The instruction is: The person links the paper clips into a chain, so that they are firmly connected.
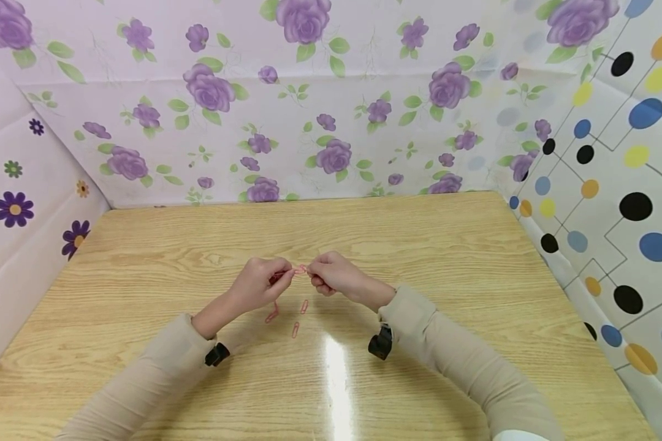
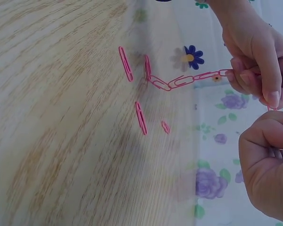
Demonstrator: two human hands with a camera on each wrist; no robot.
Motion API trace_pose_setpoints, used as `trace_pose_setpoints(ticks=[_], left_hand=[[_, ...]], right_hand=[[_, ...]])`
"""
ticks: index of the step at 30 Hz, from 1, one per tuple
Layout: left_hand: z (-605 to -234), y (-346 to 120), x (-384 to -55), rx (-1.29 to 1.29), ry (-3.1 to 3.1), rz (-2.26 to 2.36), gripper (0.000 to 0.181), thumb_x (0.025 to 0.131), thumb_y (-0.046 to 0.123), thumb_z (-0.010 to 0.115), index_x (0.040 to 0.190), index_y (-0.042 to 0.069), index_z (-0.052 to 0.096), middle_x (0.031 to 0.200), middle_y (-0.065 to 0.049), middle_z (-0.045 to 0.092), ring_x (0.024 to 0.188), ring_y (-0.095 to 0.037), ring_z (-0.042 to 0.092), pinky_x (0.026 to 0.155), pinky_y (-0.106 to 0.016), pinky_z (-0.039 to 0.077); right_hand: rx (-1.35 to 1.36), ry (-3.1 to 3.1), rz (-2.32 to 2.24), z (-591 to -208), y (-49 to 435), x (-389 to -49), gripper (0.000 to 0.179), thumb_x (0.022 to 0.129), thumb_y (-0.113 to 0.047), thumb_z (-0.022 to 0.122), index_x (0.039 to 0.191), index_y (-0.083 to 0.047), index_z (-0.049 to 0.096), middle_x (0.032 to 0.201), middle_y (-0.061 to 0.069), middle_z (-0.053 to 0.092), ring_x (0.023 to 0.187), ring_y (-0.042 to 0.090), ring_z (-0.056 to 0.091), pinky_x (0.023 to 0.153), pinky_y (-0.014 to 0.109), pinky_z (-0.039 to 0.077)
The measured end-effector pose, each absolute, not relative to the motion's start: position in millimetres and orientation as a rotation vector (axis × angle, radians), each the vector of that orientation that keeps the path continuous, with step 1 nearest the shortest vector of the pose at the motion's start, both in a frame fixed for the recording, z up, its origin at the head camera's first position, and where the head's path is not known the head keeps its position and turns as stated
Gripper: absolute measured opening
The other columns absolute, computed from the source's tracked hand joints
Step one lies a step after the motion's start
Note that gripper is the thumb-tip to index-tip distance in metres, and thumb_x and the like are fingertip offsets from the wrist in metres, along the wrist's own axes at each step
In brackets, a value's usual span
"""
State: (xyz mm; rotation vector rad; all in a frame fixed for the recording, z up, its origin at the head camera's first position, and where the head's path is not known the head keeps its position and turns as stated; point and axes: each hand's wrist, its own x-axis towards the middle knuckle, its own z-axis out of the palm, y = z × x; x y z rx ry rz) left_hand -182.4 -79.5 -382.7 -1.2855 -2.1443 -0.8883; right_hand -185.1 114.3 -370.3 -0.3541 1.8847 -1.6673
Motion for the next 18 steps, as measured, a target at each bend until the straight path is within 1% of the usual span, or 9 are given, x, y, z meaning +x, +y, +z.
trace_pose_setpoints(ticks=[6, 10, 14, 18], left_hand=[[-383, -81, -183, -1.254, -2.175, -0.842, 0.016, 0.074, -0.005, 0.056, 0.064, 0.005, 0.052, 0.048, 0.005, 0.040, 0.044, 0.001, 0.028, 0.040, -0.012, 0.023], [-383, -85, -184, -1.232, -2.194, -0.900, 0.017, 0.074, -0.007, 0.057, 0.063, 0.005, 0.052, 0.048, 0.005, 0.038, 0.044, 0.001, 0.026, 0.040, -0.013, 0.022], [-383, -89, -187, -1.237, -2.216, -0.984, 0.016, 0.078, -0.006, 0.057, 0.066, 0.004, 0.054, 0.049, 0.004, 0.040, 0.043, 0.001, 0.027, 0.040, -0.015, 0.024], [-384, -95, -187, -1.217, -2.261, -1.078, 0.015, 0.081, -0.004, 0.058, 0.068, 0.003, 0.057, 0.051, 0.006, 0.041, 0.045, 0.001, 0.028, 0.041, -0.016, 0.026]], right_hand=[[-0.355, 1.909, -1.666, -368, 110, -183, 0.033, 0.096, -0.007, 0.033, 0.063, -0.006, 0.036, 0.054, 0.002, 0.030, 0.045, 0.011, 0.025, 0.044, 0.023, 0.023], [-0.373, 1.922, -1.686, -368, 108, -183, 0.033, 0.096, -0.008, 0.034, 0.063, -0.006, 0.037, 0.055, 0.002, 0.031, 0.046, 0.011, 0.026, 0.045, 0.023, 0.023], [-0.378, 1.945, -1.702, -369, 110, -185, 0.032, 0.097, -0.011, 0.036, 0.067, -0.004, 0.040, 0.057, 0.002, 0.034, 0.047, 0.012, 0.029, 0.046, 0.023, 0.026], [-0.411, 2.059, -1.656, -369, 114, -187, 0.028, 0.097, -0.011, 0.041, 0.071, -0.002, 0.049, 0.058, 0.004, 0.043, 0.049, 0.013, 0.039, 0.048, 0.025, 0.033]])
